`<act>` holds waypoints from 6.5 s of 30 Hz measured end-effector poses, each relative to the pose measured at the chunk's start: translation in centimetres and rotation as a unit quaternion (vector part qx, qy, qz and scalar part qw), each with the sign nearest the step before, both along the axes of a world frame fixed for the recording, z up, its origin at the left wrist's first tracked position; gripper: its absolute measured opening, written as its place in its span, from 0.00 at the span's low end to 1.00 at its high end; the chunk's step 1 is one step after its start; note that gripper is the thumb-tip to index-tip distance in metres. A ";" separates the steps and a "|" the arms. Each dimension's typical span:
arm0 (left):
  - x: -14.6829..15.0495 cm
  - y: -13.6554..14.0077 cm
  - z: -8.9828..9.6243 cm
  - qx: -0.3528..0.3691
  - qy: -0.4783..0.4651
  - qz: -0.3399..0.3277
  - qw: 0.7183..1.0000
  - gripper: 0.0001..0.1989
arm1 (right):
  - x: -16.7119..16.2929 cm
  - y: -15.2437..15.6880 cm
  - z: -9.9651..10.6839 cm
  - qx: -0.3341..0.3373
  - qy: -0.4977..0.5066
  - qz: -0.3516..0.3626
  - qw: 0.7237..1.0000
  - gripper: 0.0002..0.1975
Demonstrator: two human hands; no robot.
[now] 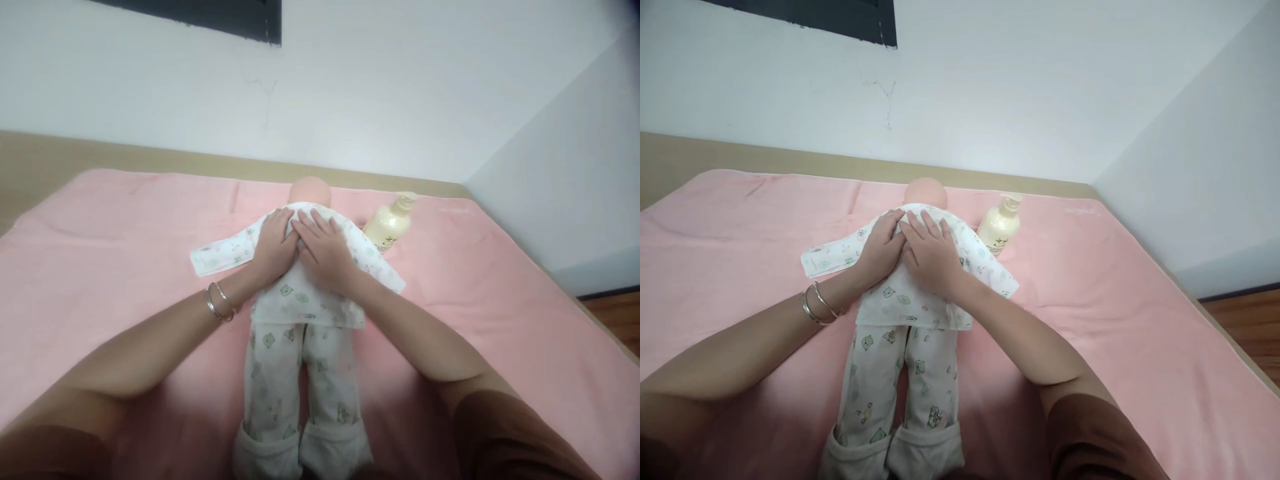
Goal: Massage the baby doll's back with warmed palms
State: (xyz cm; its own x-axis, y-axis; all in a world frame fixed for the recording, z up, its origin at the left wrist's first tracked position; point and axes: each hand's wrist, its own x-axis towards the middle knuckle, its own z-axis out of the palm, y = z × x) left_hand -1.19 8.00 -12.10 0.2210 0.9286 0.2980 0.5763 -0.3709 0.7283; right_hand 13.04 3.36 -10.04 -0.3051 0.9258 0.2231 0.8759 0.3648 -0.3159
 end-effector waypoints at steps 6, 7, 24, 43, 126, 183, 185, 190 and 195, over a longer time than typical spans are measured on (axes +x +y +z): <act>0.7 -2.7 0.2 0.048 0.060 -0.039 0.996 0.31 | 1.4 2.3 -0.2 -0.012 0.005 -0.019 1.000 0.28; 0.8 -2.8 0.2 0.049 0.055 -0.039 0.996 0.31 | 1.2 2.1 -0.2 -0.008 0.006 -0.026 1.000 0.28; 1.1 -3.9 0.2 0.055 0.133 -0.049 0.988 0.30 | 1.2 3.1 -0.6 0.032 0.073 -0.092 0.993 0.27; 0.5 -2.5 -0.8 0.067 0.119 -0.023 0.990 0.29 | 0.3 1.9 0.0 0.001 0.039 -0.071 0.997 0.30; -0.5 1.5 -0.8 0.005 0.100 0.004 0.995 0.32 | -1.8 -2.9 -0.1 0.080 -0.090 -0.066 0.991 0.29; 0.0 0.0 -0.5 0.015 0.033 -0.030 0.999 0.30 | 0.4 1.4 -2.0 0.079 0.054 -0.065 0.993 0.31; 0.0 0.0 -0.5 0.013 0.036 -0.030 0.999 0.30 | 0.4 1.2 -2.0 0.081 0.061 -0.066 0.993 0.31; 0.0 0.1 -0.5 0.014 0.061 -0.029 0.998 0.30 | 0.3 1.0 -2.0 0.083 0.068 -0.064 0.992 0.31; 0.1 -0.3 0.0 0.047 0.126 -0.042 0.990 0.30 | 0.5 1.2 -1.4 0.068 0.035 -0.061 0.995 0.31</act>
State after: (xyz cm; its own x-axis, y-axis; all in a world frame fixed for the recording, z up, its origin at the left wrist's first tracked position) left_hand -1.12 7.73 -12.06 0.3752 0.8741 0.3084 0.6993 -0.4853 0.5248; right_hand 13.55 4.53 -11.46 -0.1710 0.9150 0.3655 0.8944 0.2997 -0.3319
